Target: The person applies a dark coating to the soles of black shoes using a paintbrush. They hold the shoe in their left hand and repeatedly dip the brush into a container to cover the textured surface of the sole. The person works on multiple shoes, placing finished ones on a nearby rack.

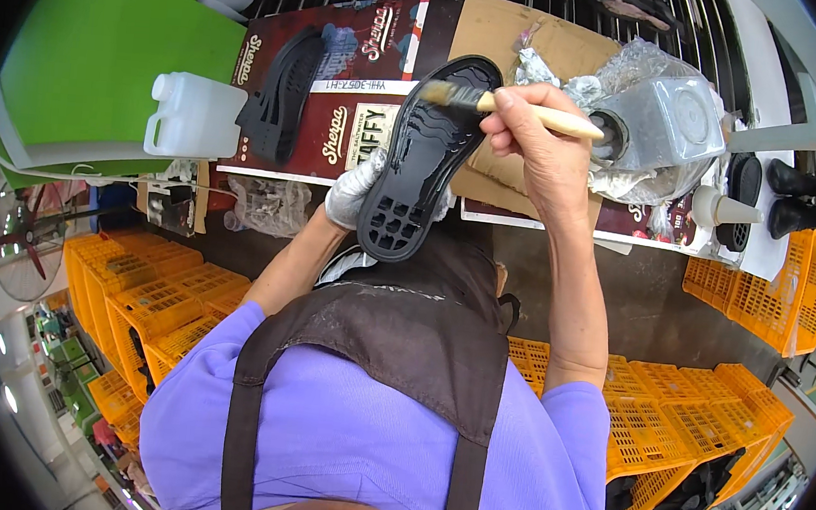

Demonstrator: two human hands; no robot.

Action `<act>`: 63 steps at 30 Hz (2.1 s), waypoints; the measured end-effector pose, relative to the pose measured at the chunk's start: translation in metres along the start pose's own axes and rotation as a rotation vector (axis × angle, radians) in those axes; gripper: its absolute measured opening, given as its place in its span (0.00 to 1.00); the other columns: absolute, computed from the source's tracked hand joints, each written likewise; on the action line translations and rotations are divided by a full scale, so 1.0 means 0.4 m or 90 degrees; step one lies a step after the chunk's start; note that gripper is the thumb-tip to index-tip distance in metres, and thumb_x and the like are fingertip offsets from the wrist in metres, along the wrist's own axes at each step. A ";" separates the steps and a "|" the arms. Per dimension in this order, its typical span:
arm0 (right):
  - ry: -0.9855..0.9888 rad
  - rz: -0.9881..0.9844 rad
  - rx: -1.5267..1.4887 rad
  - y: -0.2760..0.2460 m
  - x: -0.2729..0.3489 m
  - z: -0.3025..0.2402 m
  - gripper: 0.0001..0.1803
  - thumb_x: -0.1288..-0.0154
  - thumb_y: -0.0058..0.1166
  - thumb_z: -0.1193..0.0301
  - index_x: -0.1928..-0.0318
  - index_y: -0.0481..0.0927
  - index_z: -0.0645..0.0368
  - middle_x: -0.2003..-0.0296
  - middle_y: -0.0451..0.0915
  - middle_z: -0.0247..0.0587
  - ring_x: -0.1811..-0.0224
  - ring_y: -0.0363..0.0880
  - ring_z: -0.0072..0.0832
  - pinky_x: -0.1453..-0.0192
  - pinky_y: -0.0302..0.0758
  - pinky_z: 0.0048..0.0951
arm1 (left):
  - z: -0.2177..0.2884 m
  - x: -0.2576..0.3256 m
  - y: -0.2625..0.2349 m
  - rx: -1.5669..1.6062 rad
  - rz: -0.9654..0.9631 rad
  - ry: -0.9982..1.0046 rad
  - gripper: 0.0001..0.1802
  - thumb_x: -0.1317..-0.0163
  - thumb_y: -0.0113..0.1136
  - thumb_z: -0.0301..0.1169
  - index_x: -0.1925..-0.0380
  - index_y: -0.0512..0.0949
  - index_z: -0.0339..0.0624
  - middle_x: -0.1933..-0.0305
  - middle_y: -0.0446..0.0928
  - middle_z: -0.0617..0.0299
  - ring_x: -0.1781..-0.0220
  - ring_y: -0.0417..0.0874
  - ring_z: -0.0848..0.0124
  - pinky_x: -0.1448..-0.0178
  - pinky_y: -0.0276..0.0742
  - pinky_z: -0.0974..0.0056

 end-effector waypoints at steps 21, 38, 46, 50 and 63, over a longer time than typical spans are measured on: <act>-0.034 0.031 0.023 0.060 0.063 0.032 0.08 0.39 0.55 0.71 0.67 0.78 0.66 0.77 0.80 0.40 0.79 0.75 0.16 0.74 0.73 0.16 | 0.005 -0.011 -0.003 0.018 0.062 0.038 0.31 0.32 0.33 0.51 0.43 0.63 0.36 0.51 0.74 0.51 0.52 0.78 0.63 0.46 0.73 0.61; -0.019 -0.072 0.133 0.129 0.151 -0.020 0.08 0.40 0.55 0.74 0.66 0.77 0.69 0.76 0.80 0.40 0.77 0.77 0.17 0.74 0.74 0.14 | 0.065 -0.040 -0.001 -0.014 0.146 0.177 0.27 0.30 0.26 0.49 0.50 0.68 0.41 0.56 0.75 0.60 0.58 0.78 0.74 0.52 0.75 0.68; 0.000 -0.166 0.105 0.139 0.156 -0.081 0.07 0.40 0.55 0.75 0.66 0.77 0.69 0.76 0.80 0.41 0.76 0.78 0.18 0.73 0.74 0.14 | 0.106 -0.029 0.053 0.147 0.161 0.151 0.17 0.29 0.31 0.32 0.46 0.65 0.39 0.54 0.74 0.61 0.58 0.77 0.74 0.52 0.75 0.69; 0.000 -0.207 0.130 0.140 0.151 -0.106 0.08 0.41 0.55 0.74 0.66 0.77 0.69 0.76 0.79 0.41 0.76 0.78 0.19 0.74 0.74 0.16 | 0.127 -0.003 0.071 -0.587 0.112 0.338 0.21 0.39 0.51 0.30 0.45 0.64 0.40 0.51 0.74 0.60 0.56 0.78 0.73 0.51 0.77 0.68; 0.036 -0.495 0.157 0.108 0.076 -0.109 0.10 0.46 0.60 0.74 0.66 0.79 0.69 0.74 0.80 0.40 0.75 0.78 0.20 0.71 0.74 0.17 | 0.089 -0.012 0.035 0.182 -0.014 -0.288 0.19 0.34 0.39 0.35 0.51 0.70 0.34 0.54 0.76 0.49 0.55 0.80 0.62 0.52 0.80 0.57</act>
Point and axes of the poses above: each hand's wrist, its own x-axis away from the middle knuckle, its own y-axis out of the palm, z = x × y, the point moved 2 cm from there along -x, towards the middle knuckle
